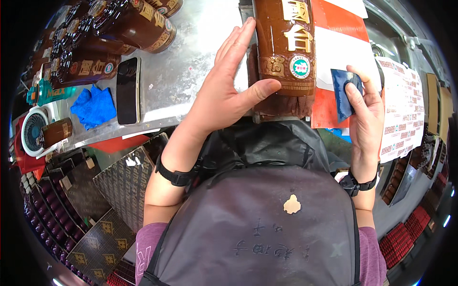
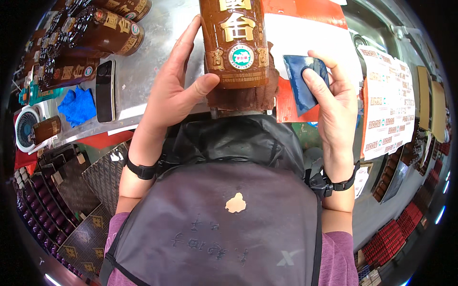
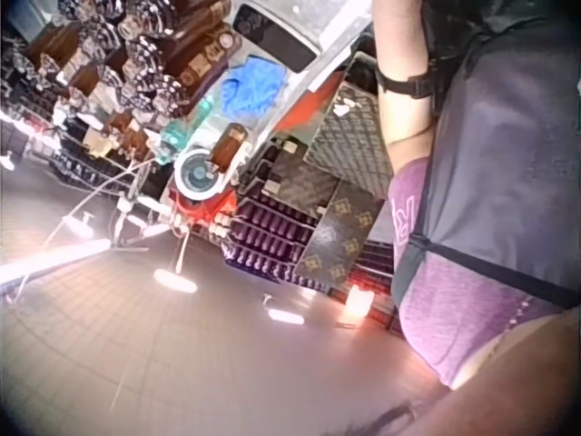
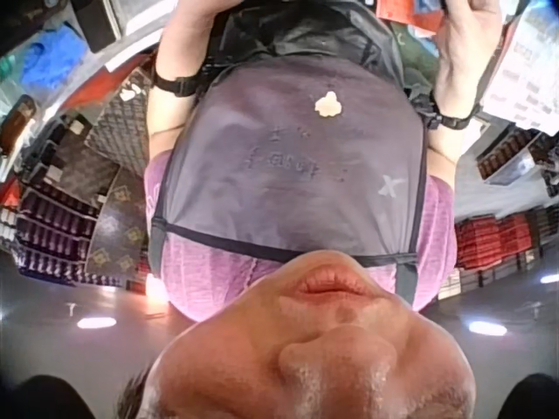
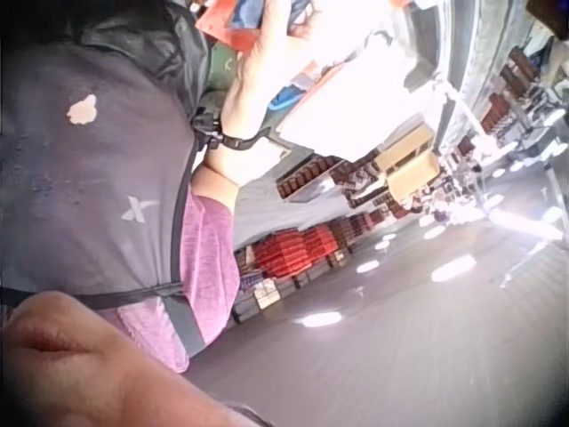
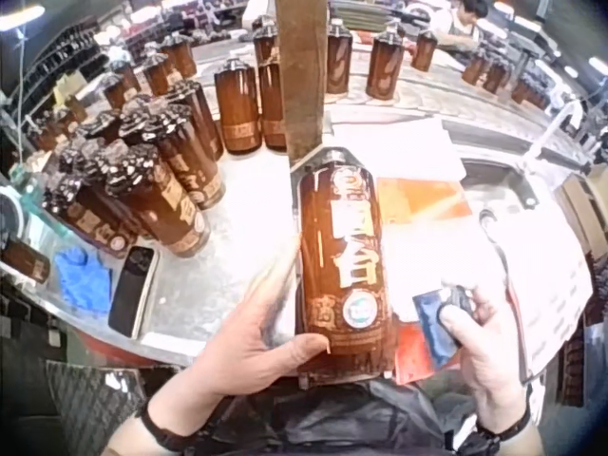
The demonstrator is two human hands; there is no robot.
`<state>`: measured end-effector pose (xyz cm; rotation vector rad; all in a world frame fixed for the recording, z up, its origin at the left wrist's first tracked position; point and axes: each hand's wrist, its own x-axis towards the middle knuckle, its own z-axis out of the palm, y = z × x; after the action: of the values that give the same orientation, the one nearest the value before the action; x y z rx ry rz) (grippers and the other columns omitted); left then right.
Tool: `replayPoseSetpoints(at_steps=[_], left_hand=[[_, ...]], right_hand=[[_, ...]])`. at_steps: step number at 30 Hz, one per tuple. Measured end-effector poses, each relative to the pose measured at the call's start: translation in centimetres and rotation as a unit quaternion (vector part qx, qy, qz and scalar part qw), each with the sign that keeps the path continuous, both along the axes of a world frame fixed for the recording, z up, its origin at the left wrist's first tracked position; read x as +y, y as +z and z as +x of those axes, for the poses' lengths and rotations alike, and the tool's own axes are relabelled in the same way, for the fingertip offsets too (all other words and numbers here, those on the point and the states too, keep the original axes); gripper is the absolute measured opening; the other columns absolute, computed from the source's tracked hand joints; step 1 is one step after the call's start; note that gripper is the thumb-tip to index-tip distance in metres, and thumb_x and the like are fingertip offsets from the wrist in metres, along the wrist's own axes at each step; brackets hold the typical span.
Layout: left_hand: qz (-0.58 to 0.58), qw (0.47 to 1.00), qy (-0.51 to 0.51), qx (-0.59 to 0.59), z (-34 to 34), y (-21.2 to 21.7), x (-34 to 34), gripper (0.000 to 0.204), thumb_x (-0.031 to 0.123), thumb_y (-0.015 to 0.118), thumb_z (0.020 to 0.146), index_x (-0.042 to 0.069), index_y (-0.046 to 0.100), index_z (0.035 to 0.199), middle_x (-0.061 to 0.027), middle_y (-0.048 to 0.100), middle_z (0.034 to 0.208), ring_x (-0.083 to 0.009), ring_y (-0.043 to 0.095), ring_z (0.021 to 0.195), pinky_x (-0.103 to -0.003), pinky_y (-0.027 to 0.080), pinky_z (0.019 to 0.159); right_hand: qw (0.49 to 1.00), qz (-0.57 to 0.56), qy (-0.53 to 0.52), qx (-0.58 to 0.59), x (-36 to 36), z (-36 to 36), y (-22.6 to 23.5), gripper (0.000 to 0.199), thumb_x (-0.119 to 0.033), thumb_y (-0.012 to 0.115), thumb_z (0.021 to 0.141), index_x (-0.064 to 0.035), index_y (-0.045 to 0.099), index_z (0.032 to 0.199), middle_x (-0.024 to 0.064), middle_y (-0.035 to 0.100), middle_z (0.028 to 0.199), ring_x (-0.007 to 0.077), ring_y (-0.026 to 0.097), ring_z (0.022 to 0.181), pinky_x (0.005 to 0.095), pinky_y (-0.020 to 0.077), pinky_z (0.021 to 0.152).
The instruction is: Manually applying and smoothing labels onto brown glass bottles at a factory workstation.
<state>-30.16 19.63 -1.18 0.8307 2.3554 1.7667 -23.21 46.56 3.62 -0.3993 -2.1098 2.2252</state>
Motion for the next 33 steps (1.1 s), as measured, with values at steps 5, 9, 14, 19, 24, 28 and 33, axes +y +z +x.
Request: replayPoseSetpoints(at_steps=[5, 9, 14, 19, 24, 28, 33], left_hand=[[0.033, 0.999, 0.021, -0.007, 0.6, -0.8, 0.7, 0.088, 0.040, 0.071, 0.090, 0.002, 0.025, 0.156, -0.0217, 0.031, 0.158, -0.0372, 0.024, 0.149, -0.043, 0.021, 0.120], [0.025, 1.000, 0.010, 0.003, 0.2, -0.8, 0.6, 0.083, 0.037, 0.067, 0.094, 0.003, 0.025, 0.156, -0.0217, 0.028, 0.159, -0.0362, 0.023, 0.149, -0.043, 0.020, 0.120], [0.001, 1.000, -0.013, 0.022, 0.0, -0.5, 0.2, 0.090, 0.041, 0.070, 0.091, 0.000, 0.022, 0.156, -0.0229, 0.025, 0.160, -0.0372, 0.021, 0.150, -0.043, 0.020, 0.120], [-0.100, 0.989, 0.014, 0.107, 0.9, 2.0, 0.9, 0.127, 0.052, 0.087, 0.065, -0.001, 0.017, 0.156, -0.0281, 0.014, 0.161, -0.0456, 0.016, 0.148, -0.050, 0.019, 0.120], [-0.143, 0.972, 0.034, 0.183, 0.8, 3.4, 3.5, 0.117, 0.024, 0.090, 0.063, 0.004, 0.022, 0.156, -0.0248, 0.015, 0.161, -0.0463, 0.018, 0.148, -0.050, 0.024, 0.119], [-0.150, 0.970, 0.038, 0.188, 0.0, 2.7, 3.4, 0.114, 0.017, 0.088, 0.065, 0.005, 0.021, 0.156, -0.0242, 0.016, 0.162, -0.0450, 0.018, 0.148, -0.049, 0.025, 0.119], [-0.071, 0.989, 0.017, 0.129, -0.1, 1.3, 2.5, 0.121, 0.019, 0.089, 0.068, 0.006, 0.009, 0.158, -0.0242, 0.008, 0.163, -0.0399, 0.017, 0.150, -0.047, 0.026, 0.119]], right_hand=[[1.000, -0.010, 0.021, -0.006, -0.5, 0.0, -1.1, 0.032, -0.009, 0.061, 0.099, -0.0007, 0.060, 0.129, 0.0038, 0.066, 0.114, 0.0066, 0.061, 0.101, 0.0231, 0.0476, 0.091], [0.999, -0.028, 0.037, -0.014, -0.7, -0.2, -1.1, 0.031, -0.010, 0.057, 0.101, -0.0005, 0.059, 0.131, 0.0047, 0.064, 0.122, 0.0065, 0.060, 0.105, 0.0229, 0.0457, 0.094], [0.996, 0.042, 0.077, -0.001, -2.7, -0.5, 1.1, 0.033, -0.003, 0.068, 0.092, -0.0005, 0.061, 0.124, 0.0048, 0.070, 0.103, 0.0078, 0.063, 0.092, 0.0227, 0.0510, 0.083], [0.985, 0.174, -0.014, 0.000, 1.0, -2.6, 0.8, 0.024, -0.006, 0.070, 0.091, 0.0014, 0.065, 0.114, 0.0033, 0.071, 0.092, 0.0061, 0.064, 0.077, 0.0199, 0.0510, 0.071], [0.965, 0.240, 0.092, -0.046, 0.1, -3.5, 1.3, 0.032, -0.015, 0.072, 0.091, -0.0015, 0.066, 0.120, 0.0036, 0.070, 0.096, 0.0099, 0.064, 0.090, 0.0253, 0.0507, 0.083], [0.968, 0.250, 0.023, 0.021, 5.5, -4.4, 0.6, 0.023, -0.013, 0.061, 0.099, -0.0025, 0.067, 0.119, -0.0003, 0.066, 0.093, 0.0050, 0.060, 0.086, 0.0200, 0.0481, 0.077], [0.959, 0.272, 0.070, -0.042, 7.0, -4.3, 0.4, 0.024, -0.019, 0.051, 0.105, -0.0066, 0.068, 0.116, -0.0049, 0.058, 0.083, 0.0041, 0.050, 0.076, 0.0202, 0.0422, 0.069]])
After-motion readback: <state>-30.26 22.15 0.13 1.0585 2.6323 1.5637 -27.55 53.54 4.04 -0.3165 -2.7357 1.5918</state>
